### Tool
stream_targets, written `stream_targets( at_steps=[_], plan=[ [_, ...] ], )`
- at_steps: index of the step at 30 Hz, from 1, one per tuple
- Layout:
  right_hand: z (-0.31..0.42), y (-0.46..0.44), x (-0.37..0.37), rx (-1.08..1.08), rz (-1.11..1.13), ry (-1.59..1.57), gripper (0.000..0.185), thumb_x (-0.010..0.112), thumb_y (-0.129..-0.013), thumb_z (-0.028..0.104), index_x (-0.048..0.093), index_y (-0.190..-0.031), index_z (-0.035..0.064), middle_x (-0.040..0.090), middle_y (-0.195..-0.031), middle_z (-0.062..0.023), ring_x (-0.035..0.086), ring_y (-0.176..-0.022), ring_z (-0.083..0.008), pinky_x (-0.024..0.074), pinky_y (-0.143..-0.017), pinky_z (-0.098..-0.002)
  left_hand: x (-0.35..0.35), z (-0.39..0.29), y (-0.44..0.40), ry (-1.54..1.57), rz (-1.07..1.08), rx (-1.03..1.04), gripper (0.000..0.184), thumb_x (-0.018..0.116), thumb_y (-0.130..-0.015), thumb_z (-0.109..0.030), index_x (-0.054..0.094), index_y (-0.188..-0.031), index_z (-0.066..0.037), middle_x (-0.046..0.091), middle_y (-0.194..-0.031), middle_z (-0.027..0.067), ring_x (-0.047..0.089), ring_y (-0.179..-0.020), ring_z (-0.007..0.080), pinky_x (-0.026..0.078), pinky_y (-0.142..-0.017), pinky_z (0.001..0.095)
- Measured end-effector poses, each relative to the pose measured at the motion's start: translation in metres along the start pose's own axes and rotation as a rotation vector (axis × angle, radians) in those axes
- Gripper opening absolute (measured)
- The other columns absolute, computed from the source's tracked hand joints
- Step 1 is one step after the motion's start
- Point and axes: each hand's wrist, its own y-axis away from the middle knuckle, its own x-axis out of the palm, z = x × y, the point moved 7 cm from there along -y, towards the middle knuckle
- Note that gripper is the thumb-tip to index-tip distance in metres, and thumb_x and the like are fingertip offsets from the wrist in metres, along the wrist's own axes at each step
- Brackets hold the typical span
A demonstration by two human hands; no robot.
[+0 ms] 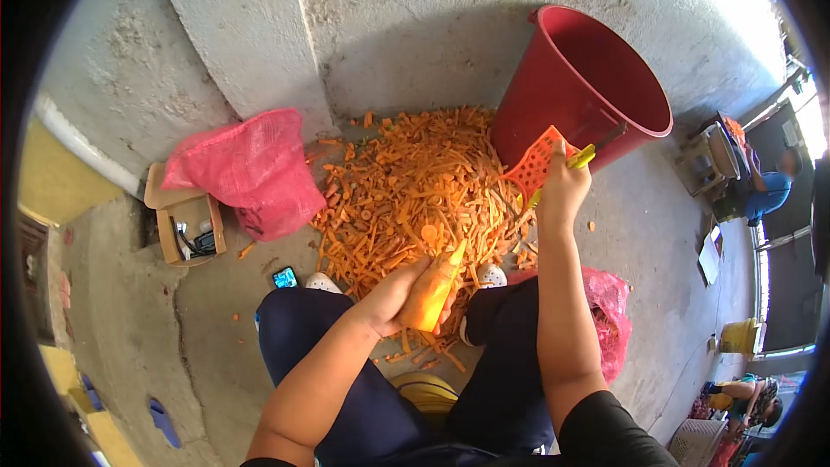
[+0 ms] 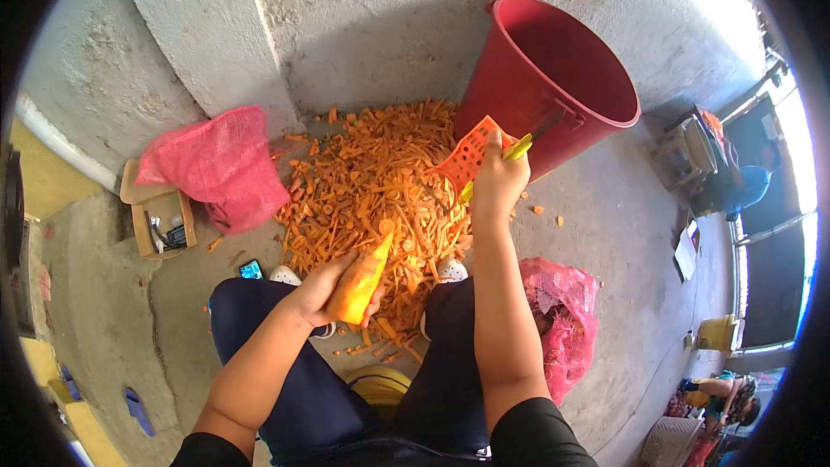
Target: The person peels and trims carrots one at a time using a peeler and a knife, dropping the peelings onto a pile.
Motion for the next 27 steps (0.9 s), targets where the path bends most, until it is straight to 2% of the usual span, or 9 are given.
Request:
stream_targets(
  at_steps=[5, 6, 9, 12, 15, 17, 18, 23, 27],
  plan=[
    [0.028, 0.067, 0.036, -0.049, 0.346, -0.021, 0.018, 0.056, -0.082, 0.019, 0.053, -0.083, 0.0019, 0.051, -0.064, 0.0011, 0.045, -0.055, -0.0049, 0.0379, -0.05, -0.02, -0.009, -0.008, -0.006, 0.046, 0.004, 0.051, 0.041, 0.028, -0.089, -0.042, 0.046, -0.103, -0.009, 0.051, -0.078, 0.0123, 0.053, -0.067, 0.0234, 0.049, -0.049, 0.0361],
    [0.029, 0.08, 0.042, 0.028, 0.427, -0.047, 0.019, 0.056, -0.082, 0.02, 0.053, -0.083, 0.0017, 0.053, -0.066, -0.0003, 0.047, -0.057, -0.006, 0.0389, -0.052, -0.0209, -0.008, -0.007, -0.004, 0.12, -0.04, 0.021, 0.043, 0.027, -0.088, -0.043, 0.046, -0.105, -0.008, 0.051, -0.077, 0.0118, 0.053, -0.065, 0.0235, 0.049, -0.048, 0.0362],
    [0.037, 0.096, 0.055, -0.1, 0.514, 0.047, 0.019, 0.055, -0.082, 0.02, 0.053, -0.082, 0.0008, 0.051, -0.063, -0.0009, 0.047, -0.058, -0.0073, 0.0402, -0.054, -0.023, -0.002, -0.006, -0.006, 0.033, 0.0, 0.033, 0.045, 0.027, -0.088, -0.044, 0.045, -0.107, -0.007, 0.05, -0.076, 0.0112, 0.052, -0.064, 0.0233, 0.049, -0.048, 0.0354],
    [0.024, 0.081, 0.051, 0.033, 0.405, 0.013, 0.018, 0.055, -0.083, 0.019, 0.053, -0.08, 0.0011, 0.05, -0.062, 0.0002, 0.044, -0.056, -0.0069, 0.0383, -0.053, -0.0228, 0.004, -0.004, -0.007, 0.174, 0.039, 0.019, 0.041, 0.03, -0.088, -0.043, 0.045, -0.103, -0.007, 0.053, -0.076, 0.0118, 0.055, -0.062, 0.0226, 0.049, -0.044, 0.0334],
    [0.008, 0.039, 0.028, -0.148, 0.083, 0.127, 0.018, 0.055, -0.083, 0.019, 0.053, -0.079, 0.0012, 0.049, -0.061, 0.0013, 0.039, -0.052, -0.006, 0.0343, -0.048, -0.0216, 0.002, -0.008, -0.006, 0.159, 0.159, 0.002, 0.045, 0.03, -0.087, -0.045, 0.046, -0.103, -0.006, 0.049, -0.077, 0.0112, 0.052, -0.064, 0.0234, 0.05, -0.05, 0.037],
    [-0.003, 0.014, 0.011, 0.038, 0.007, 0.011, 0.017, 0.054, -0.083, 0.018, 0.054, -0.082, 0.001, 0.046, -0.062, 0.004, 0.037, -0.056, -0.0039, 0.033, -0.051, -0.0194, 0.003, -0.003, -0.003, 0.162, 0.133, -0.016, 0.045, 0.031, -0.087, -0.046, 0.045, -0.101, -0.006, 0.05, -0.078, 0.0118, 0.053, -0.066, 0.0243, 0.05, -0.05, 0.0381],
    [0.004, 0.011, 0.012, -0.04, 0.022, -0.094, 0.019, 0.056, -0.082, 0.02, 0.054, -0.08, 0.0018, 0.046, -0.06, 0.0035, 0.036, -0.05, -0.0048, 0.0311, -0.046, -0.0208, 0.001, -0.002, -0.004, 0.16, 0.099, -0.007, 0.045, 0.031, -0.087, -0.046, 0.045, -0.101, -0.006, 0.05, -0.078, 0.0118, 0.053, -0.066, 0.0245, 0.05, -0.05, 0.0385],
    [0.011, 0.057, 0.034, -0.006, 0.27, -0.05, 0.022, 0.056, -0.082, 0.023, 0.054, -0.083, 0.0017, 0.049, -0.064, 0.0027, 0.042, -0.055, -0.0048, 0.0348, -0.049, -0.0188, -0.01, -0.017, -0.002, 0.121, -0.102, 0.105, 0.044, 0.034, -0.086, -0.045, 0.045, -0.107, -0.007, 0.054, -0.085, 0.014, 0.055, -0.068, 0.0262, 0.049, -0.053, 0.0406],
    [0.026, 0.097, 0.056, 0.074, 0.522, -0.07, 0.02, 0.056, -0.082, 0.022, 0.054, -0.082, 0.0021, 0.051, -0.064, 0.001, 0.044, -0.056, -0.0051, 0.0366, -0.05, -0.0205, -0.012, -0.018, -0.007, 0.211, 0.004, 0.156, 0.039, 0.031, -0.089, -0.037, 0.043, -0.112, -0.008, 0.056, -0.093, 0.0126, 0.057, -0.075, 0.0235, 0.049, -0.06, 0.0395]
  ],
)
